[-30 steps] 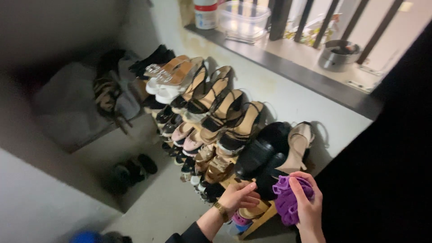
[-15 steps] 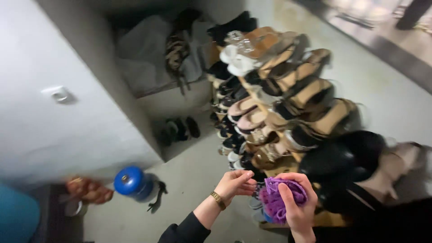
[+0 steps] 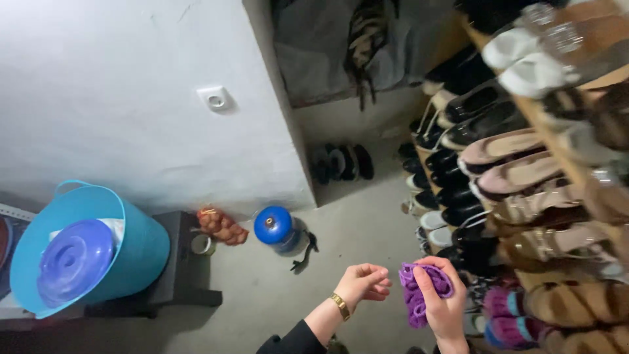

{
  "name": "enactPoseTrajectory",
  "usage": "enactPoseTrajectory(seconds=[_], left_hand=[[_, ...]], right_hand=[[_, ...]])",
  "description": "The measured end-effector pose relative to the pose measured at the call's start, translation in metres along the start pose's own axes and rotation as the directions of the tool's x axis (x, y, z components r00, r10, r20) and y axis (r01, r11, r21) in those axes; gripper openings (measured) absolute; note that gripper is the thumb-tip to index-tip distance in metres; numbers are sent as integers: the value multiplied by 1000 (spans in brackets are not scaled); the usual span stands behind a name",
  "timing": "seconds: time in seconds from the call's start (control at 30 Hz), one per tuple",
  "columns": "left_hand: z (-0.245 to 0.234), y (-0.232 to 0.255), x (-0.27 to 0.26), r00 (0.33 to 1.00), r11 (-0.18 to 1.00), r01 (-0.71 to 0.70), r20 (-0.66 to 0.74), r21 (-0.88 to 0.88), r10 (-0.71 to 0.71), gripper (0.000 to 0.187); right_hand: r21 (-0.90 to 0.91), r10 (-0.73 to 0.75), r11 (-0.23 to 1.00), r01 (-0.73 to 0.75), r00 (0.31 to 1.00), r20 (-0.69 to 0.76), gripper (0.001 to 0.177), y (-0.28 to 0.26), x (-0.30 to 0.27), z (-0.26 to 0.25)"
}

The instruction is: The person cleans several pairs of high-heeled shoes using a purple cloth. They pick up each shoe from the floor, wipe the exterior and interior surfaces, and then place the cleaned shoes onto a multi-tiered shoe rack.

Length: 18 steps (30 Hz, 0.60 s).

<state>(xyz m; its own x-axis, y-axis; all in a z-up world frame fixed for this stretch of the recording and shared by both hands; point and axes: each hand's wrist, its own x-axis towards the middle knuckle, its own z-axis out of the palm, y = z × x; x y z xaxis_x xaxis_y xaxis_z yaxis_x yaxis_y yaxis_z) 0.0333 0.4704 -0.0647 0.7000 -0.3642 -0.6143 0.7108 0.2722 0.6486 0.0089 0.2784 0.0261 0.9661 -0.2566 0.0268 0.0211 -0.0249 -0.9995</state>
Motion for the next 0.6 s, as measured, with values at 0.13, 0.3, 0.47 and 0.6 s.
enactPoseTrajectory(seconds=[0.13,0.3,0.47,0.6], left_hand=[[-72,-27,23,989,990,137,-64,30,-135,31],[-166,-103,68,964,978,200,-192,63,-184,28],[-260,-187,121,901,943,321,-338,94,-273,28],[-334,-257,156,845,795,334,-534,506,-16,27]], right_hand=[[-2,108,994,-108,994,-9,16,59,-11,42],[-45,303,951,-305,952,-33,18,132,-32,63],[-114,436,889,-444,896,-87,19,233,-55,65],[-110,452,884,-455,890,-50,21,314,-65,76]])
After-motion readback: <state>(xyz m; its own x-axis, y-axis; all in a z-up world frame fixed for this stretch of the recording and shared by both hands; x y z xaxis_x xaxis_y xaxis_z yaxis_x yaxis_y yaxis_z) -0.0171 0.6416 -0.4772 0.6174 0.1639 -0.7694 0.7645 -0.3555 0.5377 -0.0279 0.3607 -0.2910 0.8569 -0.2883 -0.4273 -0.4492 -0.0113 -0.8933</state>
